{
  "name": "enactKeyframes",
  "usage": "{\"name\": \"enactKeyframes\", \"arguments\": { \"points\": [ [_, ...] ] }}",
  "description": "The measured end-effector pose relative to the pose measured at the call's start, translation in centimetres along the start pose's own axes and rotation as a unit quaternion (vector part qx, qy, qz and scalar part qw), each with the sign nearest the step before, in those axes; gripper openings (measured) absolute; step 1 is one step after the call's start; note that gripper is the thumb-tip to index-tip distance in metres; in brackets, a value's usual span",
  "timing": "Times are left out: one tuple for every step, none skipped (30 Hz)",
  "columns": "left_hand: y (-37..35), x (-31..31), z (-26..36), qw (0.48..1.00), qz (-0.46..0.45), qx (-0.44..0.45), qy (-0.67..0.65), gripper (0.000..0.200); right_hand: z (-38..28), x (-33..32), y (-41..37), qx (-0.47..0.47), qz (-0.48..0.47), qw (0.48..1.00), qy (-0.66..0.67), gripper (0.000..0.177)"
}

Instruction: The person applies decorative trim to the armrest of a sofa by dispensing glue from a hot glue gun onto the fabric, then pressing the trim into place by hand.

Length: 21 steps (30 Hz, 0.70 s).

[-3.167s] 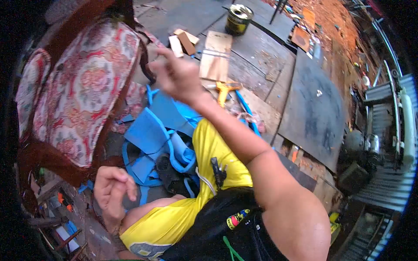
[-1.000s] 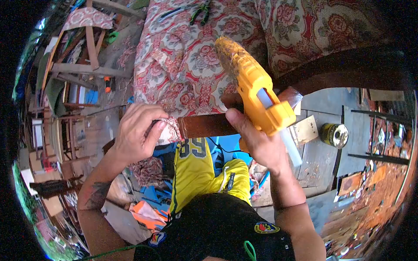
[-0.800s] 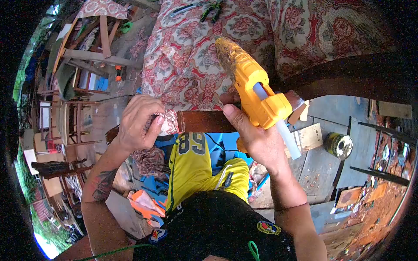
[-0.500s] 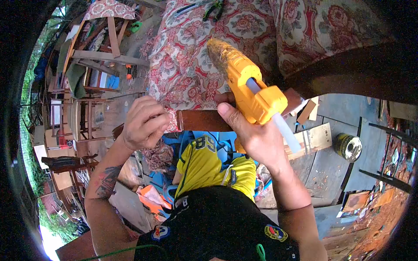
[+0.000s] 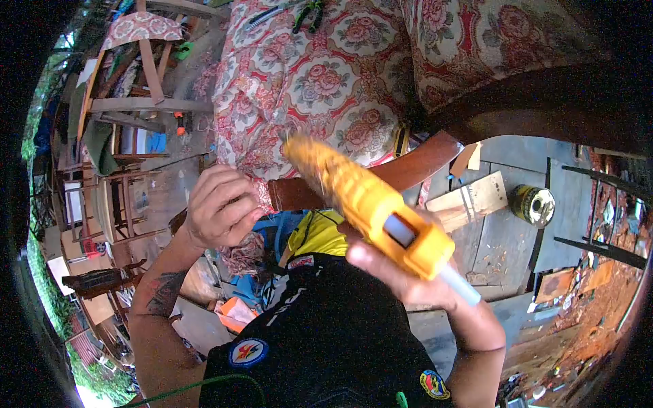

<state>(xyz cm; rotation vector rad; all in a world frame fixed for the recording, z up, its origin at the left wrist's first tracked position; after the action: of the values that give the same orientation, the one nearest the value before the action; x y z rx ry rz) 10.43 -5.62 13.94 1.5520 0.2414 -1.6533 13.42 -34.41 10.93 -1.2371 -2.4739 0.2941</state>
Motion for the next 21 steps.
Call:
{"name": "enactKeyframes", "arguments": {
  "points": [
    [-0.1, 0.0, 0.0, 1.0, -0.001, -0.004, -0.002, 0.028, 1.2, -0.1, -0.8, 0.024, 0.005, 1.0, -0.002, 0.035],
    [0.0, -0.1, -0.1, 1.0, -0.006, -0.009, -0.003, 0.027, 2.1, 0.0, -1.2, 0.045, -0.001, 0.999, 0.011, 0.036],
    [-0.1, -0.2, 0.0, 1.0, -0.003, -0.012, -0.008, 0.027, 2.6, 0.5, -1.6, 0.066, -0.008, 0.997, 0.025, 0.037],
    [-0.1, -0.2, 0.0, 1.0, -0.005, -0.013, -0.001, 0.027, 2.6, 1.1, -2.2, 0.126, 0.007, 0.991, 0.048, 0.039],
    [-0.2, -0.2, 0.0, 1.0, -0.006, -0.012, 0.006, 0.027, 2.6, 1.6, -2.3, 0.128, 0.009, 0.991, 0.045, 0.039],
    [-0.3, -0.1, -0.1, 1.0, 0.0, -0.014, -0.001, 0.028, 2.5, 2.1, -2.3, 0.13, -0.002, 0.99, 0.048, 0.04],
    [-0.4, 0.0, -0.2, 1.0, 0.005, -0.013, -0.004, 0.028, 2.4, 2.6, -2.3, 0.131, -0.012, 0.99, 0.051, 0.041],
    [-0.5, 0.0, -0.2, 1.0, 0.008, -0.016, -0.005, 0.026, 2.2, 2.8, -2.3, 0.14, -0.016, 0.989, 0.033, 0.04],
    [-0.5, 0.0, -0.2, 1.0, 0.011, -0.018, -0.006, 0.025, 2.2, 2.9, -2.4, 0.142, -0.012, 0.989, 0.03, 0.04],
    [-0.4, -0.1, -0.2, 0.999, 0.018, -0.024, -0.01, 0.024, 2.1, 3.0, -2.5, 0.142, -0.022, 0.99, 0.0, 0.039],
    [-0.5, -0.1, -0.2, 0.999, 0.021, -0.023, -0.012, 0.024, 2.1, 3.2, -2.5, 0.142, -0.032, 0.989, -0.031, 0.038],
    [-0.6, -0.1, -0.2, 0.999, 0.024, -0.027, -0.018, 0.024, 2.1, 3.4, -2.7, 0.142, -0.007, 0.989, -0.035, 0.038],
    [-0.6, -0.1, -0.3, 0.999, 0.027, -0.029, -0.022, 0.023, 2.3, 3.6, -2.6, 0.142, -0.003, 0.989, -0.039, 0.038],
    [-0.6, -0.3, -0.3, 0.998, 0.031, -0.03, -0.034, 0.027, 2.7, 3.8, -2.6, 0.148, -0.006, 0.987, -0.068, 0.038],
    [-0.6, -0.3, -0.2, 0.998, 0.036, -0.028, -0.035, 0.027, 3.0, 4.0, -2.4, 0.154, -0.011, 0.983, -0.097, 0.038],
    [-0.6, -0.4, -0.2, 0.998, 0.04, -0.025, -0.032, 0.027, 2.9, 4.4, -2.2, 0.128, -0.011, 0.984, -0.124, 0.036],
    [-0.7, -0.4, -0.2, 0.998, 0.042, -0.022, -0.029, 0.027, 3.3, 4.7, -2.1, 0.128, -0.01, 0.984, -0.127, 0.036],
    [-0.7, -0.4, -0.2, 0.998, 0.044, -0.023, -0.03, 0.027, 3.4, 5.0, -2.1, 0.111, -0.002, 0.984, -0.142, 0.036],
    [-0.7, -0.5, -0.2, 0.998, 0.047, -0.021, -0.024, 0.023, 3.4, 5.2, -2.1, 0.093, 0.006, 0.983, -0.158, 0.036],
    [-0.8, -0.5, -0.2, 0.998, 0.049, -0.018, -0.019, 0.02, 3.1, 5.3, -2.0, 0.089, 0.01, 0.98, -0.177, 0.038],
    [-0.8, -0.4, -0.2, 0.998, 0.05, -0.017, -0.02, 0.02, 3.2, 5.4, -1.9, 0.09, 0.012, 0.98, -0.177, 0.038]
  ]
}}
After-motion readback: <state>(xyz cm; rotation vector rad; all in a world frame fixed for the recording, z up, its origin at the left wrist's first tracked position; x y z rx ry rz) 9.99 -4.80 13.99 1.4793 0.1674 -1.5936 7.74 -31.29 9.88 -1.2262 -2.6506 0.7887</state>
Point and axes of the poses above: each hand's wrist, its own y-axis towards the middle knuckle, its own x-axis out of the palm, z = x × y, the point moved 6 cm from there along y, towards the middle knuckle, and after that the axes turned 1 degree about x, right-handed, at the moved point
